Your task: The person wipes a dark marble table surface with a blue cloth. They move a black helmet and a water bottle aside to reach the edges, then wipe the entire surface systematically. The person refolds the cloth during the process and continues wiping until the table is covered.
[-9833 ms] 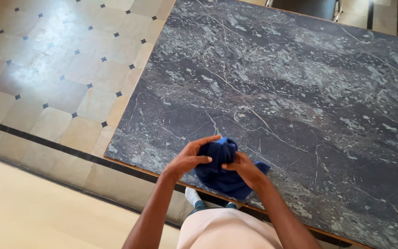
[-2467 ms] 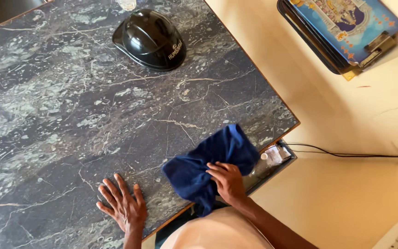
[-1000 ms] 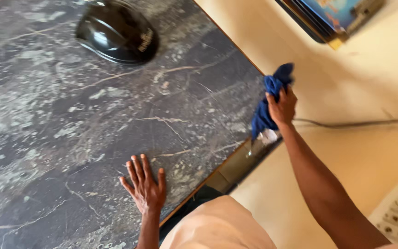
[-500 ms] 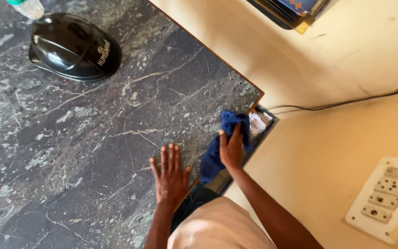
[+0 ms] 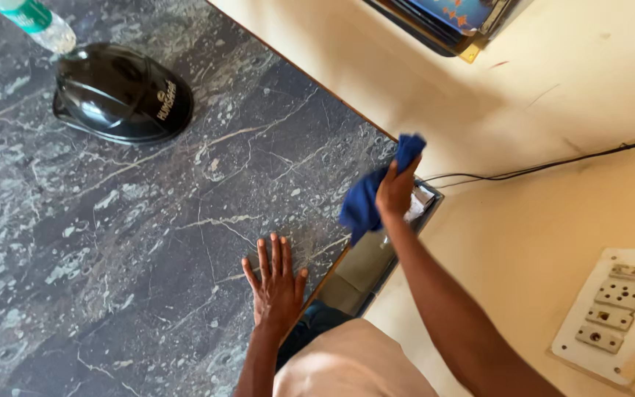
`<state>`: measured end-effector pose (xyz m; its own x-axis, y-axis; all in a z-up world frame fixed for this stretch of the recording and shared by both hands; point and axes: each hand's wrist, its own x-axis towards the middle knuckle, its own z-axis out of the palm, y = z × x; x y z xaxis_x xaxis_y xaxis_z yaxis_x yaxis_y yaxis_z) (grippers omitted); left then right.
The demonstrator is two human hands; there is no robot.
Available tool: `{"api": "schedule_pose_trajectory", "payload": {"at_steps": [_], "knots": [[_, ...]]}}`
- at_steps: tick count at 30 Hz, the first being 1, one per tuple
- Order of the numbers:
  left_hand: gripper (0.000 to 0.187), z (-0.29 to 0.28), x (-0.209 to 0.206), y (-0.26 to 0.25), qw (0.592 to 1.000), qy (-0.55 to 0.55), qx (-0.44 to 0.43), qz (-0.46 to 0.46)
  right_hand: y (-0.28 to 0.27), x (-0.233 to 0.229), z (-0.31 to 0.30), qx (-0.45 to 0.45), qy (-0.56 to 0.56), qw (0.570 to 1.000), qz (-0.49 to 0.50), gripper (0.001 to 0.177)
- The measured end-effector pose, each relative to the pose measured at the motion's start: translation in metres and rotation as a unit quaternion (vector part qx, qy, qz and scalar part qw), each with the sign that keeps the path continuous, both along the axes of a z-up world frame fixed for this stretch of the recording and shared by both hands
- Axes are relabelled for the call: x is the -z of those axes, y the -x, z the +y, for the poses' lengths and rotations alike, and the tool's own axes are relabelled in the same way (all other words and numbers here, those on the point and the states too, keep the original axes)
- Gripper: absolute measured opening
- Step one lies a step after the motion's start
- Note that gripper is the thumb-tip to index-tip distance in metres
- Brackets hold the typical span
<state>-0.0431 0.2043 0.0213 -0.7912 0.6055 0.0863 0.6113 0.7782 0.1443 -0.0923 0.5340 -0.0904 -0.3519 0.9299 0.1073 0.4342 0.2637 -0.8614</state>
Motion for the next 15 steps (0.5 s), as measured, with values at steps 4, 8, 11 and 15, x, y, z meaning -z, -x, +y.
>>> {"api": "schedule_pose_trajectory", "payload": {"at_steps": [4, 8, 11, 15], "knots": [[0.071, -0.001, -0.002, -0.001, 1.0, -0.016, 0.006, 0.012, -0.054, 0.006, -0.102, -0.093, -0.026, 0.993, 0.063, 0.067], [0.073, -0.002, 0.003, 0.002, 1.0, 0.003, -0.002, -0.003, -0.084, 0.005, -0.133, -0.127, 0.166, 0.978, 0.017, 0.082], [0.073, -0.02, 0.013, 0.009, 0.998, 0.021, 0.01, -0.051, -0.061, 0.021, -0.086, -0.099, 0.246, 0.958, 0.11, 0.083], [0.073, -0.069, 0.018, 0.03, 0.997, 0.053, 0.043, -0.037, -0.008, 0.032, 0.028, 0.008, 0.231, 0.973, 0.001, 0.073]]}}
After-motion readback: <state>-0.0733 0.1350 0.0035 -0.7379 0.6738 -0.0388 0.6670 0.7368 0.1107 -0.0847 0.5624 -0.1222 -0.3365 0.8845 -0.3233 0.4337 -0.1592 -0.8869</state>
